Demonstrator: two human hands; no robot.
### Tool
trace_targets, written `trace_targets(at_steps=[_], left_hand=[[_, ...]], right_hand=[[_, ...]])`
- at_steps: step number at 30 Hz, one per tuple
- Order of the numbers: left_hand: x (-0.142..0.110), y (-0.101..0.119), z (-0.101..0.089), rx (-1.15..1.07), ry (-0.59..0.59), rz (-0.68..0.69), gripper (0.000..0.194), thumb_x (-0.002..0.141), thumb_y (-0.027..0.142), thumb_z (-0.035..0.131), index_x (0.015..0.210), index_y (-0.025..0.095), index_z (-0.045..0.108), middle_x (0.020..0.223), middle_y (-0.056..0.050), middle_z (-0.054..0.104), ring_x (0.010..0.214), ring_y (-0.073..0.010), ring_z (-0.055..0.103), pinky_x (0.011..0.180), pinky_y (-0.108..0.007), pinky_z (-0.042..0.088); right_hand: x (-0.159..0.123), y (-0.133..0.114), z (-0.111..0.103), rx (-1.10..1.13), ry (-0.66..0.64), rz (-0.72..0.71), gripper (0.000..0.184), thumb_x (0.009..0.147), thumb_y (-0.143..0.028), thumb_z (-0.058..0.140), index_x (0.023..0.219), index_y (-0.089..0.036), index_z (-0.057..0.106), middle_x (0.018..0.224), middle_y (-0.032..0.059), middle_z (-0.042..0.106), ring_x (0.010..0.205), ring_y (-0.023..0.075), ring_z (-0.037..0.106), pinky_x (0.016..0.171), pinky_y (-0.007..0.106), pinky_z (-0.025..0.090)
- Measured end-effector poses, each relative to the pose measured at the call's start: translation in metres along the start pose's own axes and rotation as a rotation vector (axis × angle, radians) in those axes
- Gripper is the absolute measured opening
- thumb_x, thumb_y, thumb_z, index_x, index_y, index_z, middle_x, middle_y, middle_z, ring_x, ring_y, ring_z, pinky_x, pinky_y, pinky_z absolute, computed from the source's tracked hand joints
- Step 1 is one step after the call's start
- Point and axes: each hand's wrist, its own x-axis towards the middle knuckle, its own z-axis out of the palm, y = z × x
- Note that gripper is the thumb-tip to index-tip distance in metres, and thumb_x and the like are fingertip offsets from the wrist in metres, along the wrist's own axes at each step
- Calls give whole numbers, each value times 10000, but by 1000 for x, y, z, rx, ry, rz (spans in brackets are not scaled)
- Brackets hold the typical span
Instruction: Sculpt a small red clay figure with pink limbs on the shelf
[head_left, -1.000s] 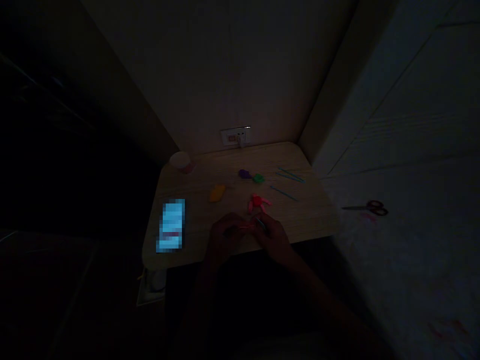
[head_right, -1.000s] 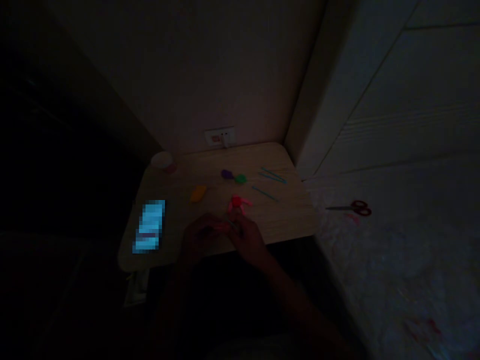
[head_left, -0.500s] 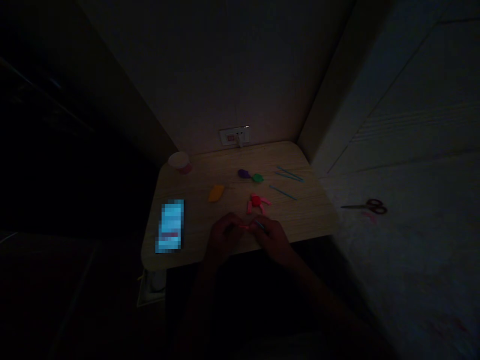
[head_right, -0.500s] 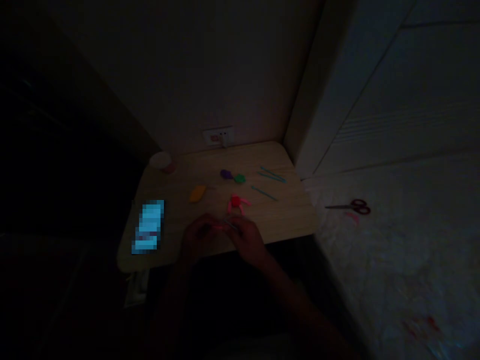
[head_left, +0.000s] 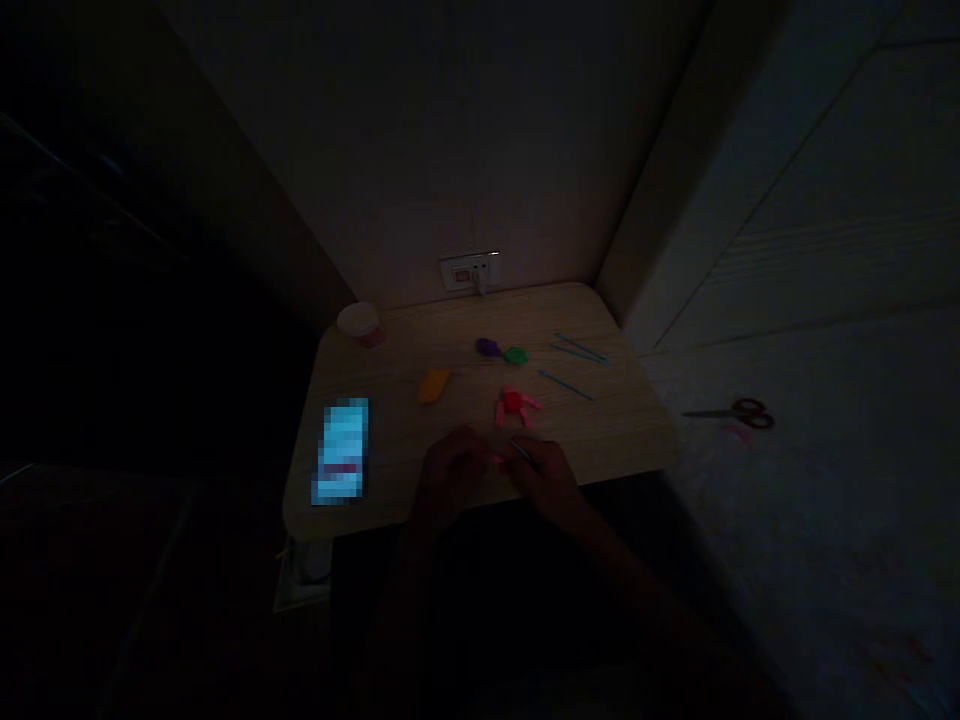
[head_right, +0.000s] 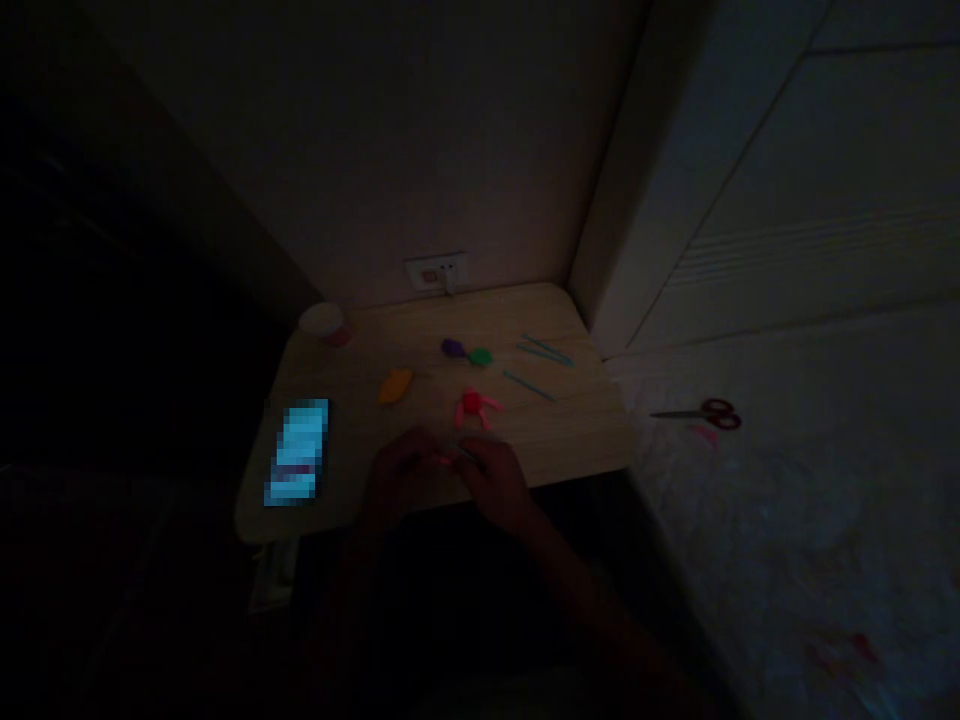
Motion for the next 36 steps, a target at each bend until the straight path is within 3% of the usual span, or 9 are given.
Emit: trace_targets(at_steps=[5, 13, 20, 25, 36], left_hand=[[0, 2, 2, -55, 47, 2, 188, 912, 369, 730, 859, 192, 697, 901, -48, 658, 869, -186, 615, 793, -301, 492], [-3, -2, 1, -65, 36, -46, 175, 907, 364, 735, 912, 196, 689, 901, -50, 635, 842, -186, 595, 756, -295, 475], [-2, -2, 0, -36, -14, -10, 269, 943, 392, 684, 765, 191, 661, 818, -28, 632, 782, -172, 587, 741, -304, 457], [0, 1, 0, 5, -19, -4, 352, 958, 465, 645, 740, 192, 686, 786, -33, 629, 758, -179, 586, 734, -321, 459], [0, -1, 1, -31, 70, 5, 171, 920, 371, 713, 911, 201, 700, 933, -55, 638, 893, -196, 606, 794, -303, 481]], right_hand=[[0, -3, 0, 30, 23, 47, 317, 922, -493, 637, 799, -202, 614, 674, -19, 546, 596, 128, 451, 541, 243, 342], [-1, 0, 1, 81, 32, 55, 270, 904, -476, 668, 873, -212, 617, 752, 3, 600, 640, 145, 499, 562, 249, 382], [-1, 2, 0, 13, 5, 0, 473, 997, -530, 533, 645, -214, 532, 615, -10, 526, 595, 142, 471, 569, 268, 349], [-1, 1, 0, -10, 11, -9, 506, 1002, -560, 512, 633, -215, 530, 597, -10, 523, 573, 139, 459, 561, 272, 339], [-3, 6, 2, 43, 52, 30, 222, 924, -424, 645, 902, -204, 635, 729, -14, 567, 632, 138, 473, 550, 247, 351]])
